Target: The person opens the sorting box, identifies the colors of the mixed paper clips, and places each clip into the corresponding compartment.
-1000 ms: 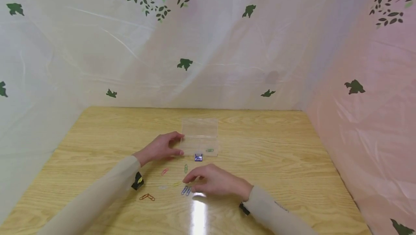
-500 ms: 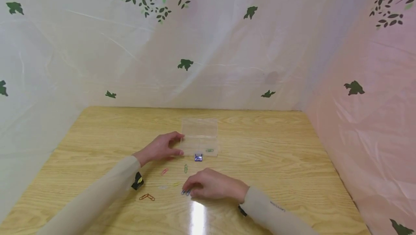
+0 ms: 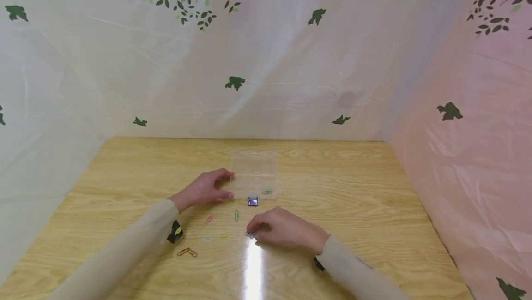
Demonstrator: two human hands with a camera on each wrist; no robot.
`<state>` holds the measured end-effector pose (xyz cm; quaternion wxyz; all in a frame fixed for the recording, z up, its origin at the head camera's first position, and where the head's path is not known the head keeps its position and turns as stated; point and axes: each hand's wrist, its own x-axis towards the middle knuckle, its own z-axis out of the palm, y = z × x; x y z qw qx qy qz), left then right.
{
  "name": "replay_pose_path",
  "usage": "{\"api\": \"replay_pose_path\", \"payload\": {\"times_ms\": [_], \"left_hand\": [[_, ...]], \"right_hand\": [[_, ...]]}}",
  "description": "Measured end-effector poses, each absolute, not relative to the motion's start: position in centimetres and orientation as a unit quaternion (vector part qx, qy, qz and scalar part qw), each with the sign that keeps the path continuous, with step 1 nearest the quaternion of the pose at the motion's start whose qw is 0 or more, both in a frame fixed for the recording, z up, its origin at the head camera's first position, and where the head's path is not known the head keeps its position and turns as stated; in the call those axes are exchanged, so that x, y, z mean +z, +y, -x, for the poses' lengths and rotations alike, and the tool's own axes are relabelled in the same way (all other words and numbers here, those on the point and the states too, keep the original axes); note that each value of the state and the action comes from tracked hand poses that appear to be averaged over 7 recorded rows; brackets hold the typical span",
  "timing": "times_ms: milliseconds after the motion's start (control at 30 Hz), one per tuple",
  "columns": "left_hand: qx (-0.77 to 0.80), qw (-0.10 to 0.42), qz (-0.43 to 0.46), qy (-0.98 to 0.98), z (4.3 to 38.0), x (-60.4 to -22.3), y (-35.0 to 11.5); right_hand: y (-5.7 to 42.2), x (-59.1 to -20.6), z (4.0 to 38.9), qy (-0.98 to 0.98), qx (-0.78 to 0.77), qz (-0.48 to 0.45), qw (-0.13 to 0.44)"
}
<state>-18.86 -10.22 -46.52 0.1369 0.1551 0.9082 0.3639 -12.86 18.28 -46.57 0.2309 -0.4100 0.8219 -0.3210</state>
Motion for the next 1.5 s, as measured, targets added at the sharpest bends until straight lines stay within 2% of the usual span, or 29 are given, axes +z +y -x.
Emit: {"api": "replay_pose_path", "payload": {"times_ms": [800, 1067, 1500], "left_hand": [[0.365, 0.136, -0.148, 0.909, 18.7, -46.8, -10.2], [0.365, 0.138, -0.146, 0.909, 18.5, -46.5, -10.1], [0.349, 0.131, -0.151, 0.915, 18.5, -46.6, -10.0]], "right_hand": [[19.7, -47.0, 13.6, 0.831, -0.324, 0.417, 0.175], [20.0, -47.3, 13.6, 0.843, -0.321, 0.418, 0.108], [19.5, -47.2, 13.6, 0.866, -0.288, 0.387, 0.135]]}}
